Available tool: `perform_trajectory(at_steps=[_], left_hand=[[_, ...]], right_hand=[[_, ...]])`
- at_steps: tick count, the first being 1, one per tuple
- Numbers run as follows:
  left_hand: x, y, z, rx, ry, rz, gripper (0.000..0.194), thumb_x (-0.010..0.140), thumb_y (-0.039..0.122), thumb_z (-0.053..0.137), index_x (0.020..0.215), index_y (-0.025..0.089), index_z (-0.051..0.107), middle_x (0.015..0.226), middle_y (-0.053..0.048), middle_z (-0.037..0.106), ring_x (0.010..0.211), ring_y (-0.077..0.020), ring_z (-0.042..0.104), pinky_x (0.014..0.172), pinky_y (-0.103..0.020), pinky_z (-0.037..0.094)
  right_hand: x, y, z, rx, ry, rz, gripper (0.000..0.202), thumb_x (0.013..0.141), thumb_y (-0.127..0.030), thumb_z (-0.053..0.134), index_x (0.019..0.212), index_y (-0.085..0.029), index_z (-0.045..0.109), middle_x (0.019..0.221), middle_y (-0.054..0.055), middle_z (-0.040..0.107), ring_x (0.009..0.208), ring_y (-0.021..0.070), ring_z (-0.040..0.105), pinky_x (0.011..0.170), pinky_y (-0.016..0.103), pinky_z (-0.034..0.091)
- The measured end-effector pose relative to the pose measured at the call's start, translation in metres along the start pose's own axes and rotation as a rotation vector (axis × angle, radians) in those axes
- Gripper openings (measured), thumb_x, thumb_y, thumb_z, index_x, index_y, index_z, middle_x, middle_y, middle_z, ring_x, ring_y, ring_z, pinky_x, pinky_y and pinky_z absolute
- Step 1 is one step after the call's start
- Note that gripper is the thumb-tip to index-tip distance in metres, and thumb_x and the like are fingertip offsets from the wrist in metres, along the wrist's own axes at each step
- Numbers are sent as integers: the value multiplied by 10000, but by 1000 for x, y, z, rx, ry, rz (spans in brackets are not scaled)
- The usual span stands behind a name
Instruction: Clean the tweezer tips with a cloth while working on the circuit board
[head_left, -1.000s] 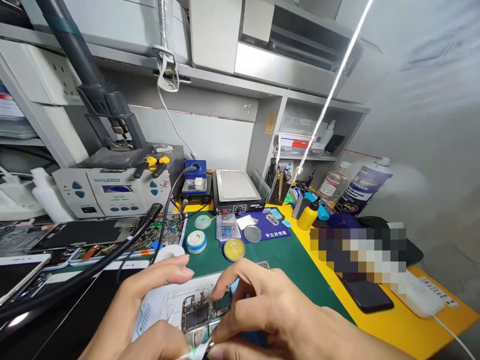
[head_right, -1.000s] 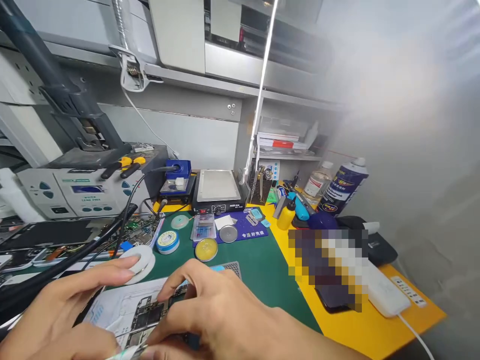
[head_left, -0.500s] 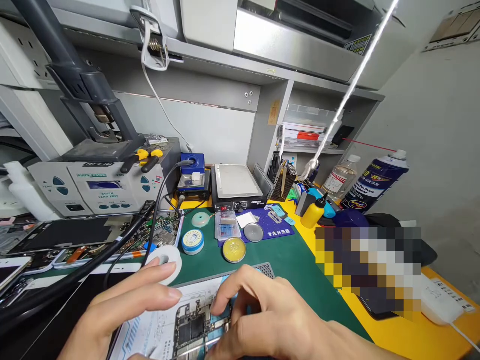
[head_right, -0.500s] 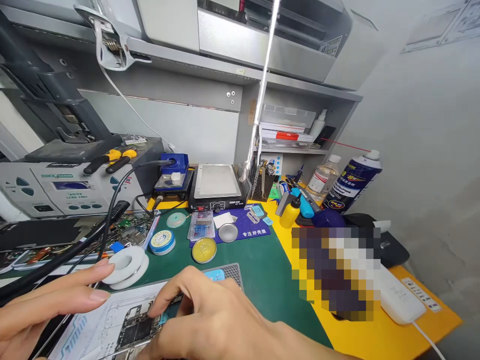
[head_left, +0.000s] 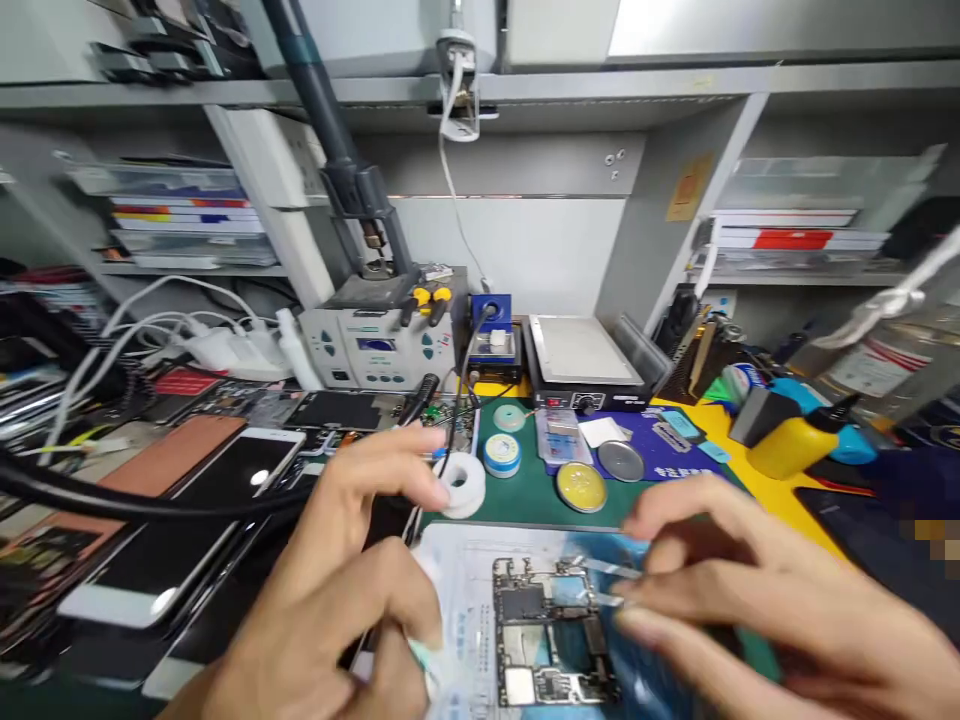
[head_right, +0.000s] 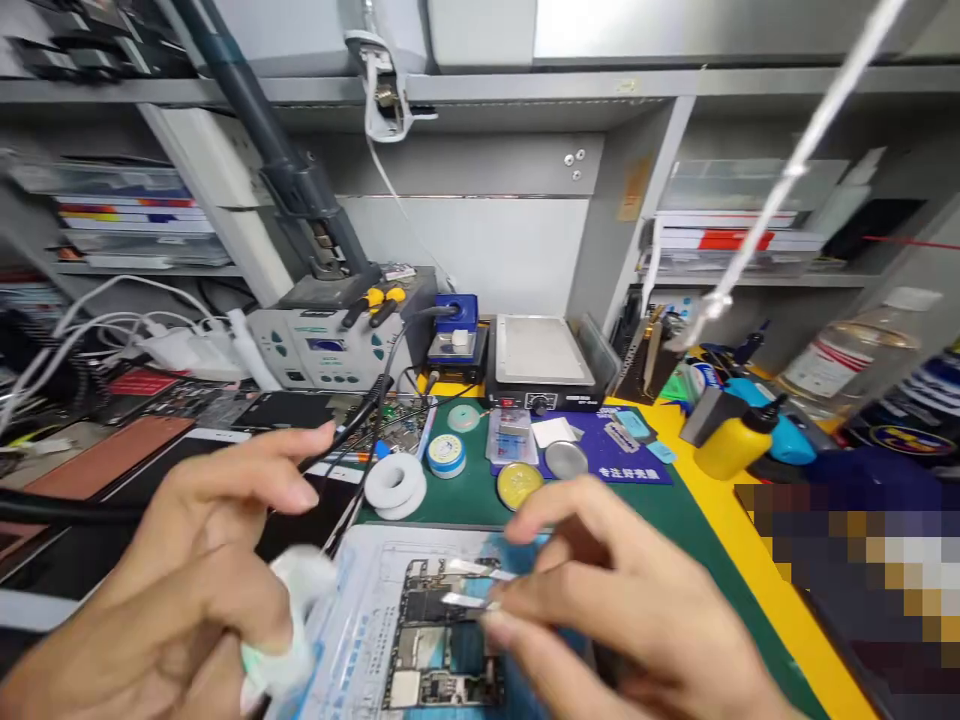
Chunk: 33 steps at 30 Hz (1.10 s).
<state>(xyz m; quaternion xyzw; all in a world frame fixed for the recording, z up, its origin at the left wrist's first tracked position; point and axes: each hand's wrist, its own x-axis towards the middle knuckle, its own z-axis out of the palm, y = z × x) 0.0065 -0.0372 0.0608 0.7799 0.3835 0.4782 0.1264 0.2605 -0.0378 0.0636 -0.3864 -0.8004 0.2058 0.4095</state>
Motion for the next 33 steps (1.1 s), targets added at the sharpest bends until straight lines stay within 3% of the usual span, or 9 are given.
perform_trajectory(at_steps=[2, 6, 10, 16, 20, 24, 27, 30, 33], left_hand=[[4, 0, -5, -31, -34, 4, 215, 824, 59, 505, 710, 237, 542, 1180, -31, 452, 1294, -269, 411, 1107, -457, 390], [4, -4, -6, -81, -89, 13, 200, 841, 73, 464, 747, 225, 553, 1157, -55, 489, 1227, -251, 449, 1047, -415, 409], [1, -11, -5, -253, -82, -180, 117, 862, 167, 510, 773, 225, 559, 1061, -31, 467, 921, -160, 553, 712, -255, 470], [9, -16, -9, -402, -154, -269, 119, 942, 217, 499, 947, 245, 615, 1038, -27, 515, 989, -165, 546, 902, -290, 430], [12, -15, -8, -477, -192, -347, 119, 961, 308, 530, 940, 205, 585, 1011, -39, 556, 975, -181, 540, 878, -298, 427], [10, -14, -4, -565, -259, -498, 215, 945, 399, 577, 914, 187, 600, 843, -7, 567, 795, -139, 520, 728, -258, 419], [10, -9, 1, -679, -302, -577, 252, 918, 413, 619, 885, 163, 621, 794, -9, 587, 738, -119, 521, 692, -241, 415], [12, -2, 7, -818, -348, -618, 270, 898, 399, 651, 915, 130, 649, 835, -39, 630, 751, -118, 538, 692, -232, 412], [14, 6, 11, -929, -407, -630, 254, 873, 363, 685, 911, 112, 665, 804, -26, 617, 717, -90, 508, 654, -197, 380]], right_hand=[[2, 7, -2, 5, 140, 90, 18, 758, -330, 791, 774, -324, 787, 869, 72, 683, 768, 277, 700, 543, 311, 565], [7, 16, 5, 93, 146, 274, 275, 689, -565, 781, 757, -299, 800, 808, 86, 686, 725, 302, 691, 553, 368, 585], [11, 16, 9, 108, 150, 349, 338, 664, -628, 762, 727, -298, 792, 767, 78, 689, 715, 298, 683, 558, 372, 586], [14, 12, -2, 149, 90, 434, 280, 706, -574, 755, 688, -295, 776, 817, 66, 714, 773, 292, 680, 580, 346, 583], [18, 7, -7, 274, -3, 509, 297, 762, -505, 736, 571, -280, 701, 829, 40, 692, 805, 254, 652, 552, 273, 535], [15, 7, -3, 440, -40, 632, 277, 748, -497, 762, 633, -258, 680, 656, -30, 560, 483, 106, 388, 381, 225, 276], [11, 8, 0, 545, -77, 744, 258, 746, -517, 768, 800, -279, 684, 547, -82, 403, 484, 96, 251, 408, 226, 165], [10, 4, 4, 585, -46, 771, 302, 689, -498, 824, 810, -272, 663, 555, -91, 408, 493, 92, 249, 418, 216, 185], [10, -5, 12, 683, -23, 755, 292, 678, -474, 837, 809, -272, 672, 569, -78, 527, 488, 99, 402, 438, 208, 327]])
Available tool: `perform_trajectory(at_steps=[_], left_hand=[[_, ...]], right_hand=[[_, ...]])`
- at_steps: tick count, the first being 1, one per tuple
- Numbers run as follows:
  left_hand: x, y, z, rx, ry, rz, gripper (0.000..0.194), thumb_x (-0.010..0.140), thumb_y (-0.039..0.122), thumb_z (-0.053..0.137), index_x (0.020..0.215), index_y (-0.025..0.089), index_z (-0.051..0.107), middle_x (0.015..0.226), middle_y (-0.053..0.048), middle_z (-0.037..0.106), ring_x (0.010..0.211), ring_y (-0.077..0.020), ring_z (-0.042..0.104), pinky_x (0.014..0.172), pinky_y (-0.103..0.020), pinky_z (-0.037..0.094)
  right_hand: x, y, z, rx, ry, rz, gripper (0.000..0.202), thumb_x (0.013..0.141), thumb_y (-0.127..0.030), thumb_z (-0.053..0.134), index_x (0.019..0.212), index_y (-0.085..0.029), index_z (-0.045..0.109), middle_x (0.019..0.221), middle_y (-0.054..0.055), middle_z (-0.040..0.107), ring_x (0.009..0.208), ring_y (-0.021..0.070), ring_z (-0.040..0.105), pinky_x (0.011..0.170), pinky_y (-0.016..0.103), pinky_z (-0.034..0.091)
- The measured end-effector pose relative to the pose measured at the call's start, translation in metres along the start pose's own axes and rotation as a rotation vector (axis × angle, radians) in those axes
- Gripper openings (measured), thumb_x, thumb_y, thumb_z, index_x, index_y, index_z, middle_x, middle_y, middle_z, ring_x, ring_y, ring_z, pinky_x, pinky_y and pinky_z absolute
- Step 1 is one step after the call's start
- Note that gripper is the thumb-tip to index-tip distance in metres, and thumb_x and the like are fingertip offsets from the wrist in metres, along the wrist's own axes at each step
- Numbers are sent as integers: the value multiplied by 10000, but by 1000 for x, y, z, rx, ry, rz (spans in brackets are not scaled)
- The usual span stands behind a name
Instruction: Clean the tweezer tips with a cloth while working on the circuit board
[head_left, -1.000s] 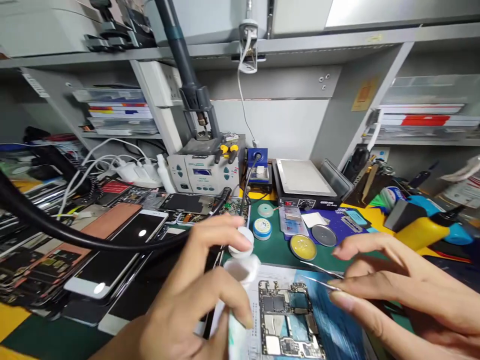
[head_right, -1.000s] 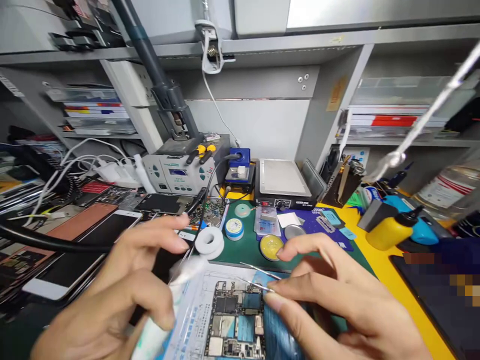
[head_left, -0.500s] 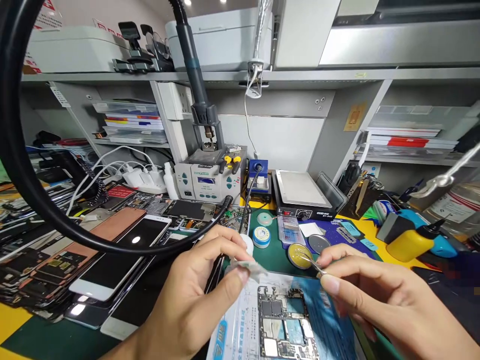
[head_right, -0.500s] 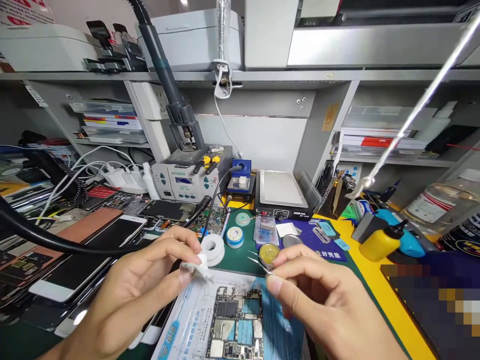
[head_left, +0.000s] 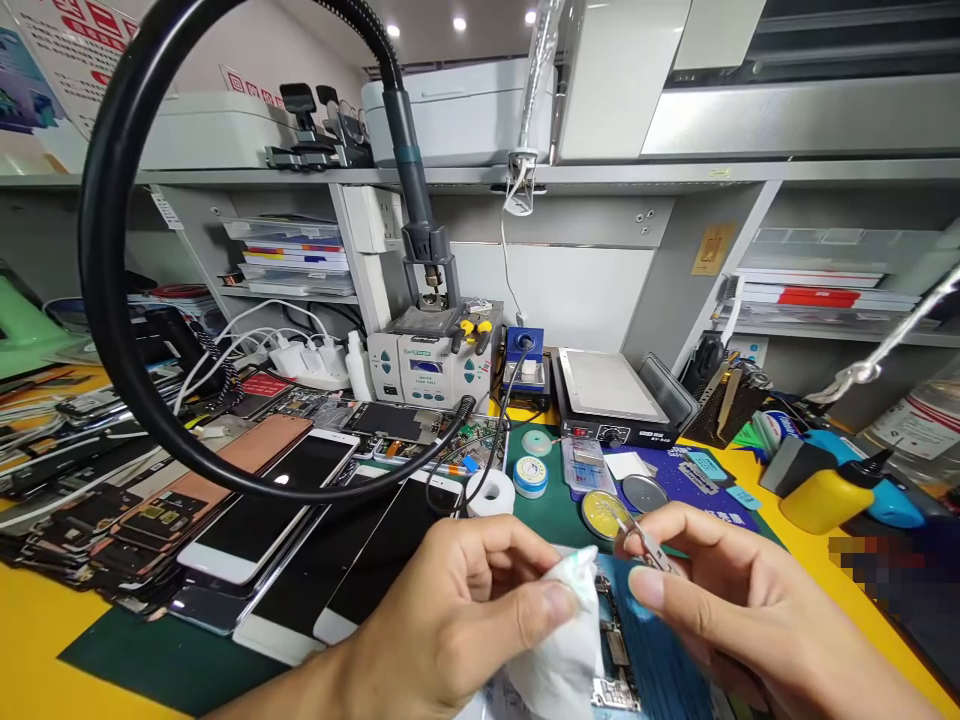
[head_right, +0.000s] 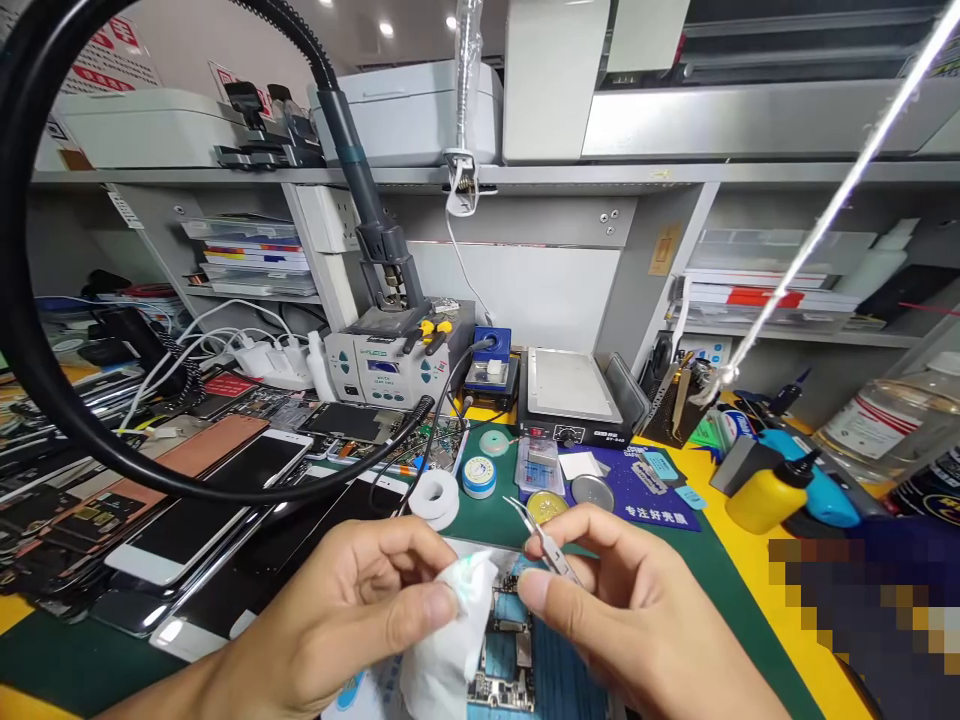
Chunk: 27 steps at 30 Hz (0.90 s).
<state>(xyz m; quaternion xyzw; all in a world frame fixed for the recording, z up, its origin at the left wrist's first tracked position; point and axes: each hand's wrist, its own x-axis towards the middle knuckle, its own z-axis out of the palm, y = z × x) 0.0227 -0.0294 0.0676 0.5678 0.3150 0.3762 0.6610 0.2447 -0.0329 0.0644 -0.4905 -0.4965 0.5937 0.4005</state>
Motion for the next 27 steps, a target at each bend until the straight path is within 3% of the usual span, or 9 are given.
perform_trajectory(at_steps=[2, 5, 9, 12, 15, 17, 20, 24, 27], left_hand=[[1, 0, 4, -31, -35, -40, 268, 854, 367, 705, 872, 105, 654, 736, -1, 569, 657, -70, 455, 604, -183, 342], [1, -1, 8, -58, -75, -87, 313, 841, 404, 712, 842, 101, 631, 687, 17, 509, 602, -57, 397, 557, -183, 300], [0, -3, 8, -28, -100, -95, 368, 891, 457, 637, 813, 97, 623, 657, 24, 464, 586, -56, 361, 554, -187, 295], [-2, -3, 8, 10, -65, -83, 355, 857, 424, 672, 1008, 106, 631, 827, -35, 573, 735, -109, 499, 693, -224, 412], [-4, -4, 11, 169, 47, -57, 420, 800, 351, 699, 1142, 146, 568, 946, -65, 594, 845, -173, 553, 761, -289, 464], [-5, -6, 13, 300, 113, -4, 328, 836, 356, 633, 1089, 156, 574, 877, -51, 597, 784, -167, 557, 705, -281, 467], [-6, -8, 15, 420, 139, 55, 281, 907, 409, 534, 982, 147, 603, 774, -44, 605, 702, -156, 554, 647, -271, 449], [-6, -7, 12, 300, 100, 18, 343, 934, 475, 524, 917, 141, 600, 740, -33, 588, 666, -130, 521, 626, -252, 421], [-5, -5, 9, 179, 107, -19, 378, 920, 509, 553, 845, 140, 584, 689, -3, 526, 622, -103, 450, 582, -236, 367]], right_hand=[[-2, 1, 9, 89, -27, -55, 281, 661, -428, 857, 832, -277, 693, 697, -44, 655, 601, 135, 553, 533, 227, 444], [-4, 4, 18, 151, -27, -121, 263, 648, -349, 880, 832, -266, 711, 827, -19, 710, 712, 146, 608, 596, 221, 480], [-2, 4, 18, 222, -57, -36, 262, 647, -271, 906, 818, -245, 709, 682, -73, 626, 455, 24, 424, 382, 114, 315], [0, 4, 15, 301, -54, -1, 286, 631, -303, 922, 798, -237, 699, 656, -74, 630, 386, -15, 312, 331, 99, 215], [3, 5, 14, 295, -39, 21, 345, 597, -368, 934, 778, -228, 676, 471, -112, 513, 343, -11, 252, 316, 109, 179], [4, 7, 14, 282, -39, 36, 365, 611, -400, 922, 789, -235, 649, 388, -142, 422, 324, -4, 212, 313, 123, 146], [5, 9, 12, 257, -41, 40, 328, 713, -447, 848, 805, -235, 616, 361, -139, 414, 315, 6, 193, 319, 153, 113], [5, 8, 8, 210, -50, 54, 305, 820, -504, 727, 817, -220, 614, 348, -105, 462, 306, 12, 189, 323, 175, 95], [4, 6, 6, 201, -55, 70, 345, 780, -524, 753, 871, -224, 611, 362, -99, 479, 315, 24, 208, 309, 171, 98]])
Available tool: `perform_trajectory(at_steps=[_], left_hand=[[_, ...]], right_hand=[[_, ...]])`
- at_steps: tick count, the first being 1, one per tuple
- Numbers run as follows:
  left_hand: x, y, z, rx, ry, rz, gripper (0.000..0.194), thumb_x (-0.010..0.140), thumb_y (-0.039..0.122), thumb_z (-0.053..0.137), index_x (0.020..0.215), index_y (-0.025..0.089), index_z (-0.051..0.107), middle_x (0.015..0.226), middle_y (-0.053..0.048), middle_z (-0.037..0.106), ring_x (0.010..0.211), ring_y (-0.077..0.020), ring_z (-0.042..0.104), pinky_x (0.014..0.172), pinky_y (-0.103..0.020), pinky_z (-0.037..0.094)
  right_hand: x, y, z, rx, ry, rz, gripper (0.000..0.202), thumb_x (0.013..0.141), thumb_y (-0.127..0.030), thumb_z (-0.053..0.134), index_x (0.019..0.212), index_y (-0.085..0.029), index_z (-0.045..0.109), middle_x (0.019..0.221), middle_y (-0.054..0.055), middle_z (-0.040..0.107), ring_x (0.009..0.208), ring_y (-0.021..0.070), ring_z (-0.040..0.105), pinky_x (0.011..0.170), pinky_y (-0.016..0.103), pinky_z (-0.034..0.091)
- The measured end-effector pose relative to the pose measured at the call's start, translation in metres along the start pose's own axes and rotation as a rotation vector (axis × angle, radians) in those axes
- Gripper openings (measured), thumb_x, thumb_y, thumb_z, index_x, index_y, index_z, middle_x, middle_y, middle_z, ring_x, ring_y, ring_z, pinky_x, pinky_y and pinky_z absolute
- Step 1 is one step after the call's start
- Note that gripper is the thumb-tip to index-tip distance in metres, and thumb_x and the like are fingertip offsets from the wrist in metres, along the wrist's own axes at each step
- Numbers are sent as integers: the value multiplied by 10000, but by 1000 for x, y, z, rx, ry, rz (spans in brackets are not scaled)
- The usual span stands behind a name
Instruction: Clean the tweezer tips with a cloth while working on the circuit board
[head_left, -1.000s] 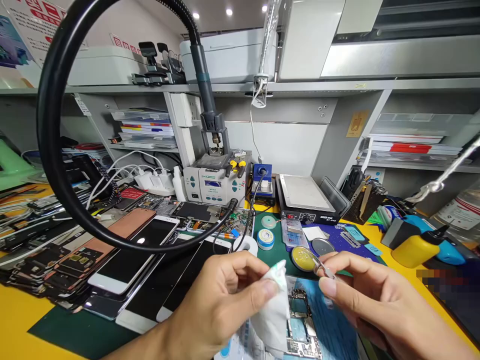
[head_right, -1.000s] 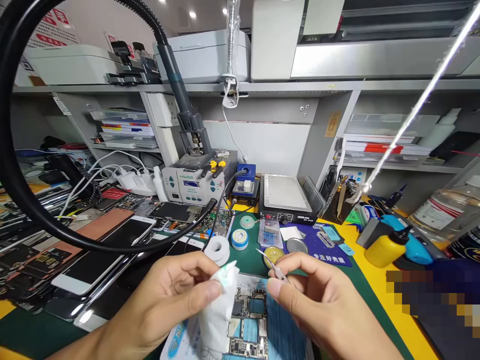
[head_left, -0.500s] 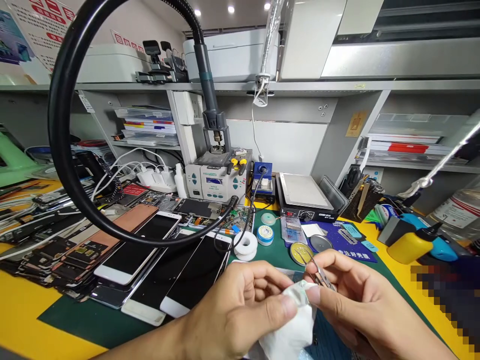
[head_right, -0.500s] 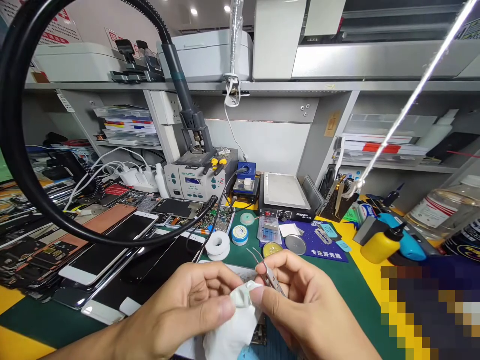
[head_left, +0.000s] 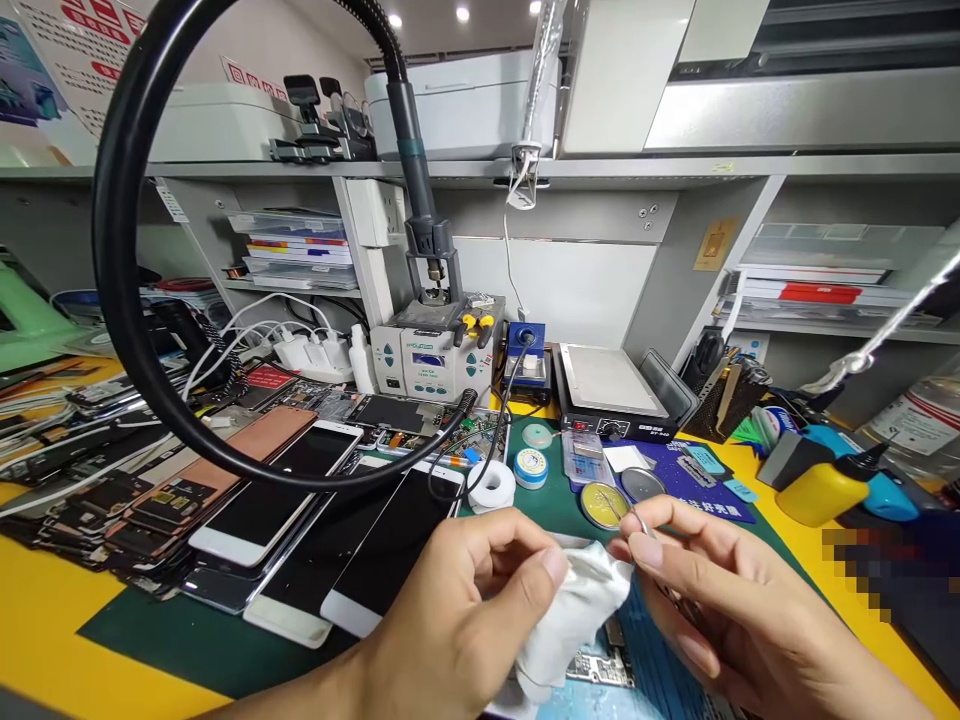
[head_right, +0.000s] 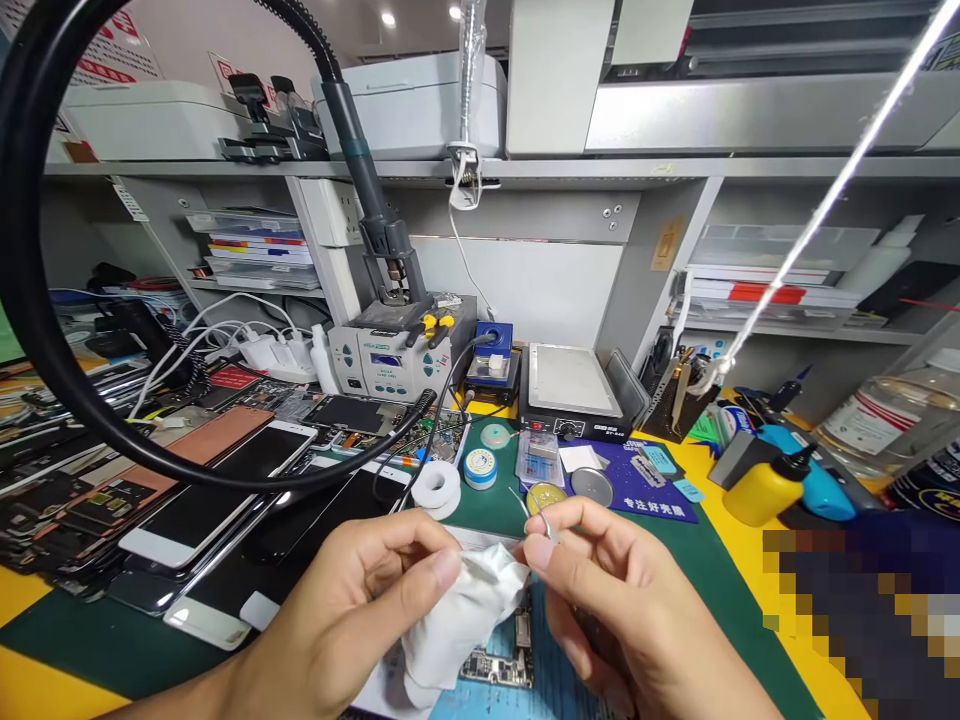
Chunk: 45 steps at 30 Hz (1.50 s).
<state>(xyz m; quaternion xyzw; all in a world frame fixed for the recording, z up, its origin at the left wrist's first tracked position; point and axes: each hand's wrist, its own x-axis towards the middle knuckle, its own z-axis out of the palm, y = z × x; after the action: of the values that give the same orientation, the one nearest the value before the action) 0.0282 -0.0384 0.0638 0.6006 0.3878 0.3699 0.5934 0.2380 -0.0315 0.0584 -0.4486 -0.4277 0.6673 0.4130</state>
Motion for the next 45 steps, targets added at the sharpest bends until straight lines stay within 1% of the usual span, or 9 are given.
perform_trajectory(at_steps=[7, 10, 12, 14, 20, 25, 31, 41, 45], left_hand=[[6, -6, -6, -102, 44, -93, 412, 895, 501, 582, 714, 137, 523, 658, 15, 415, 618, -99, 341, 547, -262, 248], [8, -10, -8, -125, 38, -109, 439, 906, 512, 561, 674, 151, 471, 648, 24, 353, 615, -99, 306, 555, -279, 221], [9, -11, -8, -121, 19, -104, 450, 910, 515, 559, 666, 143, 489, 643, 19, 361, 620, -102, 310, 567, -286, 225], [8, -9, -8, -103, -2, -88, 458, 907, 513, 569, 655, 135, 511, 634, 15, 374, 622, -106, 314, 571, -292, 229], [2, -3, -8, -80, -36, -38, 460, 900, 519, 579, 663, 127, 548, 644, 9, 411, 627, -111, 317, 568, -292, 241], [4, -5, -6, -149, -15, -72, 443, 902, 513, 579, 672, 142, 505, 649, 16, 393, 628, -104, 333, 575, -279, 245], [3, -5, -6, -165, -13, -84, 439, 894, 518, 591, 770, 98, 616, 686, -9, 458, 651, -111, 362, 583, -272, 263], [3, 0, 1, -215, -107, -69, 344, 844, 461, 675, 878, 124, 612, 676, -18, 540, 594, -109, 445, 560, -244, 338], [2, -1, 1, -165, -59, -40, 351, 879, 469, 634, 808, 128, 594, 645, -3, 523, 574, -96, 421, 534, -232, 322]], right_hand=[[-5, -7, 6, -105, 72, -1, 363, 786, -570, 719, 853, -226, 630, 399, -95, 455, 347, 32, 218, 318, 153, 154], [-8, -5, 5, -270, 156, -166, 299, 765, -527, 758, 817, -244, 677, 487, -59, 540, 406, 73, 413, 359, 164, 342], [-9, -1, 3, -361, 164, -280, 240, 755, -481, 782, 847, -275, 699, 655, -16, 671, 577, 139, 596, 499, 188, 503], [-9, 4, 2, -408, 155, -311, 239, 751, -453, 792, 914, -306, 697, 849, 6, 736, 777, 195, 667, 647, 216, 563], [-7, 5, 7, -372, 80, -299, 116, 802, -385, 764, 847, -305, 693, 786, -33, 706, 736, 158, 651, 640, 189, 541], [-8, -3, 15, -302, 177, -260, 188, 737, -438, 804, 742, -281, 701, 680, -48, 673, 669, 138, 614, 618, 173, 515], [-7, -4, 11, -330, 132, -319, 171, 744, -390, 808, 835, -292, 701, 803, -16, 713, 756, 180, 660, 657, 213, 558], [-12, -7, 13, -377, 135, -315, 218, 736, -450, 795, 735, -257, 694, 670, -4, 663, 590, 171, 583, 513, 255, 507], [-17, -7, 17, -382, 218, -278, 262, 708, -500, 801, 700, -267, 682, 588, -36, 592, 474, 116, 448, 404, 224, 391]])
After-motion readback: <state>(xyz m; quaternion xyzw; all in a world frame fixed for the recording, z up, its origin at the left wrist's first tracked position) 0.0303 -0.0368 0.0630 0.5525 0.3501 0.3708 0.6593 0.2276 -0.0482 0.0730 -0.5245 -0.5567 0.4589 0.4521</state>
